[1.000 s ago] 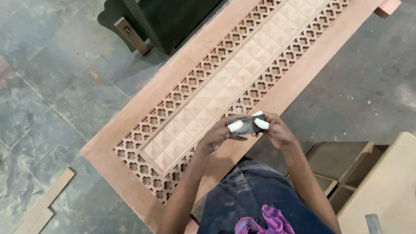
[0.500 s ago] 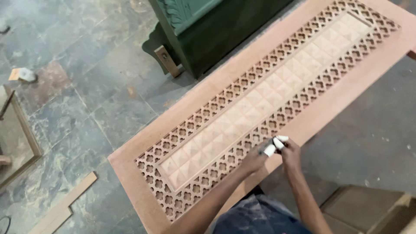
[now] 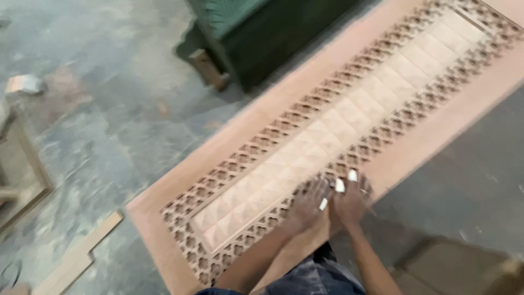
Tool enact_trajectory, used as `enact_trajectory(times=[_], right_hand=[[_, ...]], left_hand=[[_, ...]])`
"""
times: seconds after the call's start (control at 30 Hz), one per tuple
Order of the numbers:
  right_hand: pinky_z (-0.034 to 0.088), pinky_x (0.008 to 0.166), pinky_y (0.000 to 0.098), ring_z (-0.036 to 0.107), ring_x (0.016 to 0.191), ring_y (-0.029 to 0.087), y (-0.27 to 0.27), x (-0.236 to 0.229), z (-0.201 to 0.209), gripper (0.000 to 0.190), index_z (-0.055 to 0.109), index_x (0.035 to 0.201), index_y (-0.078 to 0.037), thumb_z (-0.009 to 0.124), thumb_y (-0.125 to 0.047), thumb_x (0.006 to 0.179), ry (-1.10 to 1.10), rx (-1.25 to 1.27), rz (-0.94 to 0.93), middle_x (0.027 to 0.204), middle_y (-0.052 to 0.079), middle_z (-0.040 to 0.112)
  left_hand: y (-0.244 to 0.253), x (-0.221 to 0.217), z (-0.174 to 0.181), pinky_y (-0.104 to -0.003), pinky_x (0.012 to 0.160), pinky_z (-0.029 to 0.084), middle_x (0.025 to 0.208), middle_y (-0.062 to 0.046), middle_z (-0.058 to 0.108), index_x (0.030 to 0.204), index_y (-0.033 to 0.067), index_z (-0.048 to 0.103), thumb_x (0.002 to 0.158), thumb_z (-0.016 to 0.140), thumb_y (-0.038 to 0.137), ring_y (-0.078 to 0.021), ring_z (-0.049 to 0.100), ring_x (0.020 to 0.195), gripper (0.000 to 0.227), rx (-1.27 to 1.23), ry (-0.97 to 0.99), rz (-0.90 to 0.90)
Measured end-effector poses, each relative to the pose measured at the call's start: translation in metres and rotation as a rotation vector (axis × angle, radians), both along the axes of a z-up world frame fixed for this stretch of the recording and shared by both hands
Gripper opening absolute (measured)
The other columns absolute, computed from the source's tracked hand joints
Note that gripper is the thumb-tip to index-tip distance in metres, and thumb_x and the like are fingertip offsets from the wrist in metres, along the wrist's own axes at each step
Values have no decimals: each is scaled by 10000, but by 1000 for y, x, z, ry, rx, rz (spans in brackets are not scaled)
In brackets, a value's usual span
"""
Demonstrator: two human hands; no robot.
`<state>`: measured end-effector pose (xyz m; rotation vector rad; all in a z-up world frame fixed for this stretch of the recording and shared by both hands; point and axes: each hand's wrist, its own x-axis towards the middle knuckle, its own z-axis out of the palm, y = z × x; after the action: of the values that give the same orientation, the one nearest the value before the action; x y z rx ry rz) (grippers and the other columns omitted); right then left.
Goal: The person sands a large, light-colored wooden panel with intricate geometric cutouts using a sanding block. They systematically smooth the flat surfaces and the edges of the carved patterns.
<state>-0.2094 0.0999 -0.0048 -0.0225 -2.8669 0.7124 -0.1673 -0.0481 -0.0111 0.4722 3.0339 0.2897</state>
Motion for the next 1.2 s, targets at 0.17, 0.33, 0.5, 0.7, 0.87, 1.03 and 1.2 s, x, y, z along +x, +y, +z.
enact_trajectory(times=[0.17,0.33,0.5,0.7,0.87,1.03,1.2], right_hand=[[217,1210,594,379,1463,435,2,13,-7,604,507,1500,3,521,-342,1005,23,85,45,1577,211,468],[230,1221,589,390,1474,419,-1,-8,1,535,531,1433,6,570,-330,1019,49,107,1,1571,192,481],[230,1199,591,383,1454,444,-5,0,6,537,554,1428,11,567,-310,998,32,119,10,1564,201,464],[201,1212,600,350,1476,463,-9,-2,25,530,535,1430,49,544,-289,1022,-5,87,17,1590,241,439],[206,1223,598,354,1480,468,-13,-1,29,533,522,1450,52,542,-284,1036,19,72,27,1585,241,442],[215,1209,598,353,1459,480,-6,-4,21,527,528,1430,64,552,-242,1001,59,158,69,1573,268,439],[227,1213,585,370,1474,445,-7,6,11,510,550,1427,19,545,-184,958,23,112,33,1572,220,467]], left_hand=[[5,-20,4,-551,1211,186,1702,-93,254,1624,72,248,954,492,257,-247,212,1572,737,-22,-41,-35],[-12,-28,17,-537,1265,166,1690,-108,292,1627,84,293,975,508,291,-248,240,1571,717,9,19,-107],[-14,-18,3,-565,1244,144,1676,-137,298,1612,53,292,974,511,328,-270,252,1558,727,62,54,-120],[0,-50,-1,-579,1270,128,1667,-138,334,1611,27,309,998,533,350,-287,288,1559,728,266,105,61],[2,-75,6,-554,1270,149,1674,-115,352,1608,37,335,998,533,322,-257,295,1571,701,163,116,14],[11,-91,18,-610,1236,131,1637,-161,339,1577,7,323,927,556,331,-289,271,1536,763,216,74,-58],[8,-81,26,-564,1257,140,1677,-136,331,1612,18,312,930,563,336,-284,256,1570,793,172,34,-15]])
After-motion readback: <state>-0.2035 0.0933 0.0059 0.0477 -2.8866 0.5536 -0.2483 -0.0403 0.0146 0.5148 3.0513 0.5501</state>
